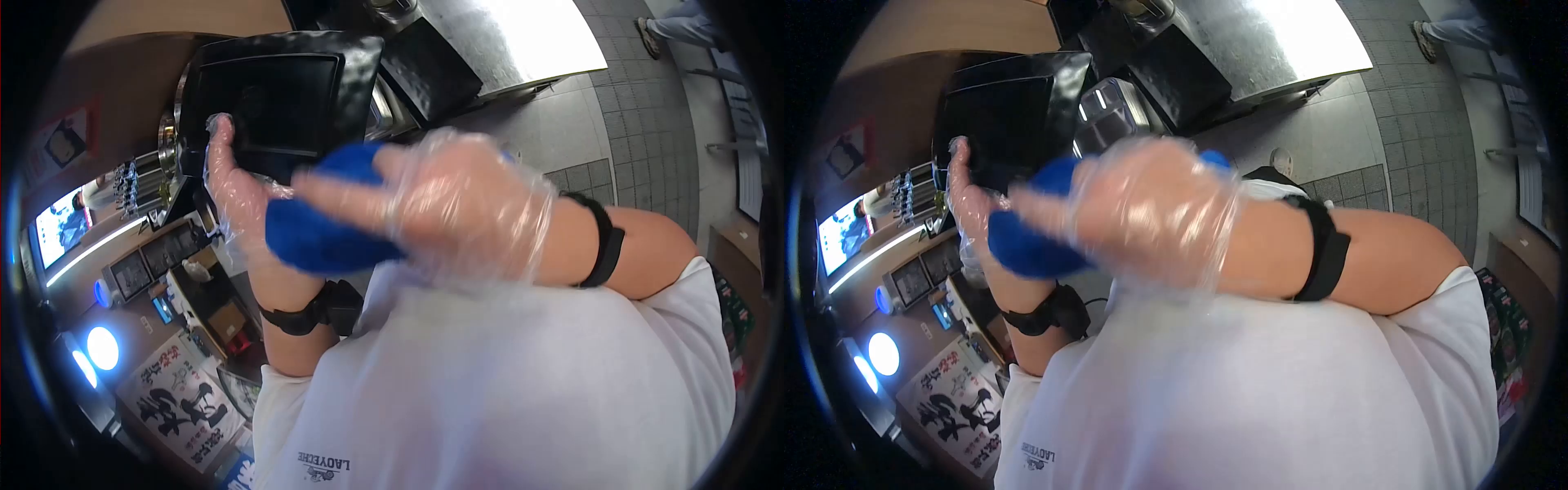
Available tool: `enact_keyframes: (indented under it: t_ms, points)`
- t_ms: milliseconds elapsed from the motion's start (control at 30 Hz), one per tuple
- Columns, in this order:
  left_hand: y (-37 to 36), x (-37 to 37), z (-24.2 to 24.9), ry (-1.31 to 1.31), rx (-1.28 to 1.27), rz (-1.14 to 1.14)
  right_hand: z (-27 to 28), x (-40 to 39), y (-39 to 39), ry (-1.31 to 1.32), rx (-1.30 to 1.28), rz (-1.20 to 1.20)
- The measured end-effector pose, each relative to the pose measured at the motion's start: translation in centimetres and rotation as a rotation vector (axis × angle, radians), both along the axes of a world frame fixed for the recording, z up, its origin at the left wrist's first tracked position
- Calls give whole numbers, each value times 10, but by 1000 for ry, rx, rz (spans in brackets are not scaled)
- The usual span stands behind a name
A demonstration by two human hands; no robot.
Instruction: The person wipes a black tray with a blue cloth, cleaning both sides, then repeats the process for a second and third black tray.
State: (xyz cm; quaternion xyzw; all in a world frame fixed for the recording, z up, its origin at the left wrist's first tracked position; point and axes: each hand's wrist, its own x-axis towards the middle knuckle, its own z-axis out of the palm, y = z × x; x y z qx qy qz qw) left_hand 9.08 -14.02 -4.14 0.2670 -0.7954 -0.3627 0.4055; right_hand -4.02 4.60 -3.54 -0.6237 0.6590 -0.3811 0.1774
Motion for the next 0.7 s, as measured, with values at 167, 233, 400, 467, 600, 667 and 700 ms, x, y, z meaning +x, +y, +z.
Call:
enact_keyframes:
  t_ms: [167, 233, 400, 467, 600, 667, 700]
  points:
    - [-35, 19, 24, 254, 586, -44, -8, -4, -48, 53, -301, -282]
    - [-48, 39, 19, 391, 970, -37, 2, -2, -61, -56, -286, -464]
    - [-59, 72, 3, 228, 593, -161, 13, 83, -91, 202, 16, -190]
    - [-68, 74, 9, 272, 738, -156, 18, 98, -96, 163, 141, -32]
    - [-92, 65, 17, 430, 1178, -190, -3, 77, -107, -119, -356, -234]
    - [-96, 60, 17, 481, 1326, -169, 3, 80, -92, -796, -255, -563]
    - [-95, 59, 13, 486, 1380, -141, 1, 77, -92, -1231, -218, -671]
